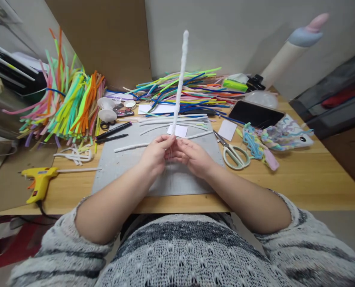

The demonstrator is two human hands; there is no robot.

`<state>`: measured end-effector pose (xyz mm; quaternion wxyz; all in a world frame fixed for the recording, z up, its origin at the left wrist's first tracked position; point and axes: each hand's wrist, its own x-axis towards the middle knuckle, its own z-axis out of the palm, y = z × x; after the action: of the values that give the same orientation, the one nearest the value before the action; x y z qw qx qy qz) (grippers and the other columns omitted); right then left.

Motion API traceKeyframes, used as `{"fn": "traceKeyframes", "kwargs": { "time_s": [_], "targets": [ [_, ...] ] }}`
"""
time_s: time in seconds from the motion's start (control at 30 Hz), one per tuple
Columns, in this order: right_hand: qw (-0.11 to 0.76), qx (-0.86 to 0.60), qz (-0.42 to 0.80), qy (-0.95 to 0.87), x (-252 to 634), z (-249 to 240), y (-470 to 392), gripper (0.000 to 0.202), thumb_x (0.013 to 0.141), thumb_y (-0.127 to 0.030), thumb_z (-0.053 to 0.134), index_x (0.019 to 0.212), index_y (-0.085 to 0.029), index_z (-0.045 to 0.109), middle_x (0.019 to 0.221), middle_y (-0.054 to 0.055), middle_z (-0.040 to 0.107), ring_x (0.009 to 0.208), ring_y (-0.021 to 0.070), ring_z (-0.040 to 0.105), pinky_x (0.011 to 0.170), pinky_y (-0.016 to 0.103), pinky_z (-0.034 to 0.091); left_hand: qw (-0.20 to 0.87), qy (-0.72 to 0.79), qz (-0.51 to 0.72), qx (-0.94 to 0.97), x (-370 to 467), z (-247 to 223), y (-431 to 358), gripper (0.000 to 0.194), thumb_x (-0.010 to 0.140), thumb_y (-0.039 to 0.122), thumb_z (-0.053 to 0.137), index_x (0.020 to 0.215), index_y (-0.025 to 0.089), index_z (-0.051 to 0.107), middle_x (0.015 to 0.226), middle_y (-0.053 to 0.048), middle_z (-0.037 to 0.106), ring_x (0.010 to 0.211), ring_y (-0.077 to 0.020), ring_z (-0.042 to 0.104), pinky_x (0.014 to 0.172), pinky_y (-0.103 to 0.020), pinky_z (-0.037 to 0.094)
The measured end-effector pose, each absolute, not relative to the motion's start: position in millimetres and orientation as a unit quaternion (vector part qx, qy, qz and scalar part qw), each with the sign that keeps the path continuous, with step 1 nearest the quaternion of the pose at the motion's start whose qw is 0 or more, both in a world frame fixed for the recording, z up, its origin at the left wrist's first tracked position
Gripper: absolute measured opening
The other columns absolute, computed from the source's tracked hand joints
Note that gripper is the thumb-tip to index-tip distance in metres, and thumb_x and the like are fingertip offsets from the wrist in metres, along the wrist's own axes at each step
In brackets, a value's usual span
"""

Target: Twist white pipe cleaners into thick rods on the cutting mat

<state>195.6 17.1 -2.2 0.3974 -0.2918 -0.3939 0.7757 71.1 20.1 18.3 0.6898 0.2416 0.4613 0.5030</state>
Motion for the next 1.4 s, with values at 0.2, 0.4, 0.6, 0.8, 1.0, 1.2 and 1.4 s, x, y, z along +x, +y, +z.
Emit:
{"fn": "traceKeyframes", "kwargs": {
  "time_s": [0.2,0.4,0.6,0.8,1.0,1.2,1.4],
  "targets": [
    [0.363,-0.3,0.771,-0.428,199.1,-2.1,21.7,0.03,0.073,-0.043,0.066,0.089,-0.019,0.056,0.079,0.002,0.067,0.07,0.0141,0.066,0.067,0.028,0.052,0.683,0.479,0.518,0.19,70.0,25.7,20.6,0.013,0.076,0.015,0.062,0.07,0.014,0.05,0.052,0.004,0.054,0.039,-0.0058,0.048,0.036,-0.016,0.035],
    [0.463,-0.412,0.495,-0.609,209.2,-15.6,38.1,0.014,0.079,-0.029,0.057,0.09,-0.019,0.057,0.084,0.003,0.063,0.079,0.0143,0.061,0.072,0.029,0.047,0.682,0.484,0.533,0.131,28.1,27.4,26.3,0.011,0.086,0.013,0.052,0.076,0.012,0.055,0.056,0.003,0.057,0.042,-0.0027,0.051,0.041,-0.011,0.041],
    [0.341,-0.477,0.304,-0.751,213.3,-12.5,48.6,0.012,0.079,-0.02,0.052,0.087,-0.017,0.061,0.088,0.005,0.065,0.082,0.0168,0.059,0.07,0.029,0.044,0.687,0.451,0.542,0.175,-1.5,9.3,27.6,0.008,0.081,0.011,0.056,0.074,0.009,0.056,0.053,0.002,0.052,0.037,-0.0007,0.041,0.037,-0.009,0.033],
    [0.222,-0.427,0.213,-0.85,176.3,6.8,79.4,0.016,0.083,-0.019,0.048,0.082,-0.016,0.064,0.082,0.005,0.066,0.077,0.0167,0.057,0.069,0.028,0.04,0.72,0.414,0.53,0.17,-14.3,6.0,26.8,0.007,0.076,0.004,0.053,0.07,0.007,0.056,0.052,0.002,0.049,0.036,-0.0004,0.034,0.036,-0.011,0.026],
    [0.165,-0.405,0.077,-0.896,136.1,-14.5,133.7,0.026,0.08,-0.023,0.057,0.105,-0.019,0.064,0.109,0.01,0.061,0.101,0.0249,0.049,0.083,0.035,0.035,0.736,0.376,0.537,0.17,-16.7,7.6,19.8,0.005,0.071,0.002,0.056,0.073,0.006,0.058,0.055,0.002,0.05,0.039,-0.0006,0.036,0.038,-0.011,0.027],
    [0.112,-0.365,0.008,-0.924,116.4,-29.9,142.9,0.018,0.086,-0.022,0.047,0.09,-0.019,0.065,0.102,0.009,0.062,0.097,0.0255,0.047,0.082,0.038,0.028,0.752,0.356,0.536,0.143,-15.9,8.9,17.9,0.005,0.074,0.003,0.057,0.077,0.006,0.06,0.06,0.0,0.052,0.042,-0.0009,0.04,0.036,-0.009,0.028],
    [0.184,-0.301,-0.006,-0.936,129.4,13.6,129.4,0.022,0.084,-0.007,0.039,0.093,-0.014,0.058,0.086,0.009,0.06,0.08,0.0202,0.05,0.071,0.03,0.033,0.686,0.38,0.612,0.102,-17.4,19.8,14.4,0.012,0.074,0.001,0.059,0.072,0.012,0.055,0.074,0.0,0.058,0.042,0.0001,0.041,0.029,-0.007,0.022]
  ]
}}
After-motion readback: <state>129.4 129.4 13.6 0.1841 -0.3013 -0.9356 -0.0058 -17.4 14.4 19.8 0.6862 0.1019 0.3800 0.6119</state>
